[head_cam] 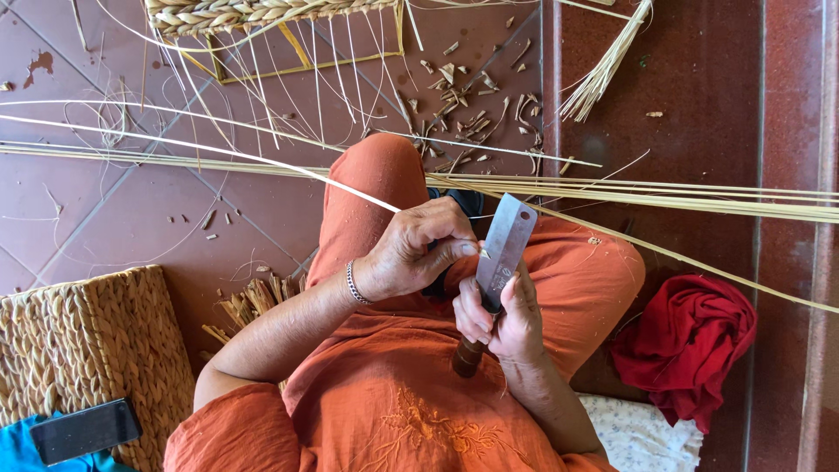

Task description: The person sits on the floor and splits long rattan poles into thin strips, using a knife to shave and separate the material. They work one pole at a time, drawing the knife along the rattan to divide it, and set processed strips aside with finished woven baskets nearby.

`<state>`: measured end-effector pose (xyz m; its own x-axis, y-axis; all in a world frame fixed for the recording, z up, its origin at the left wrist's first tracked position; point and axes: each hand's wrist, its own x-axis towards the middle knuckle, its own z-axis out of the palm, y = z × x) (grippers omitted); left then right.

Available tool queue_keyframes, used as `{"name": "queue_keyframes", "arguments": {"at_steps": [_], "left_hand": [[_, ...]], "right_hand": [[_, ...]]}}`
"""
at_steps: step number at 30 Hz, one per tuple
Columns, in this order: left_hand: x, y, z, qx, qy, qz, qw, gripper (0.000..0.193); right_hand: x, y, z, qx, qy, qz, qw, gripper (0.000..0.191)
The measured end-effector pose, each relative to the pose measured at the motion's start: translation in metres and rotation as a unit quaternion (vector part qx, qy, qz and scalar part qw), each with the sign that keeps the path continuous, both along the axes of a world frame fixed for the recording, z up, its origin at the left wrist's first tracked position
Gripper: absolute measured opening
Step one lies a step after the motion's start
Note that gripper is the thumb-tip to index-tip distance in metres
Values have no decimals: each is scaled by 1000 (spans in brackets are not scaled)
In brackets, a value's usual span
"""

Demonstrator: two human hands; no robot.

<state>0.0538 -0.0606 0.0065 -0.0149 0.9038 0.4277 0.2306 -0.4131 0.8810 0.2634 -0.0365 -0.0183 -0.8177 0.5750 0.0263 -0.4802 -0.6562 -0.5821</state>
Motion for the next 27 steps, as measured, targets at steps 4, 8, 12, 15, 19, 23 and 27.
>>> {"name": "queue_keyframes", "arguments": {"at_steps": [4, 8, 12, 15, 19, 23, 27], "left_hand": [[-1, 3, 4, 2, 2, 1, 1000, 12], [-11, 5, 5, -14, 0, -61, 998, 18], [-17, 6, -1, -54, 49, -58, 996, 16], [-12, 5, -7, -38, 56, -42, 997, 15], [-5, 3, -10, -41, 58, -30, 997, 14], [-1, 2, -10, -51, 60, -28, 997, 19], [5, 2, -10, -62, 44, -30, 997, 20]], "right_hand": [[0, 4, 5, -11, 1, -1, 1000, 54], [8, 4, 13, 2, 0, 16, 1000, 65], [13, 3, 10, -20, -11, 36, 999, 70], [14, 4, 3, -38, -3, 50, 998, 71], [17, 4, -2, -55, -5, 41, 998, 66], [14, 3, -2, -52, -12, 47, 997, 63], [7, -1, 0, -37, 6, 33, 999, 58]]}}
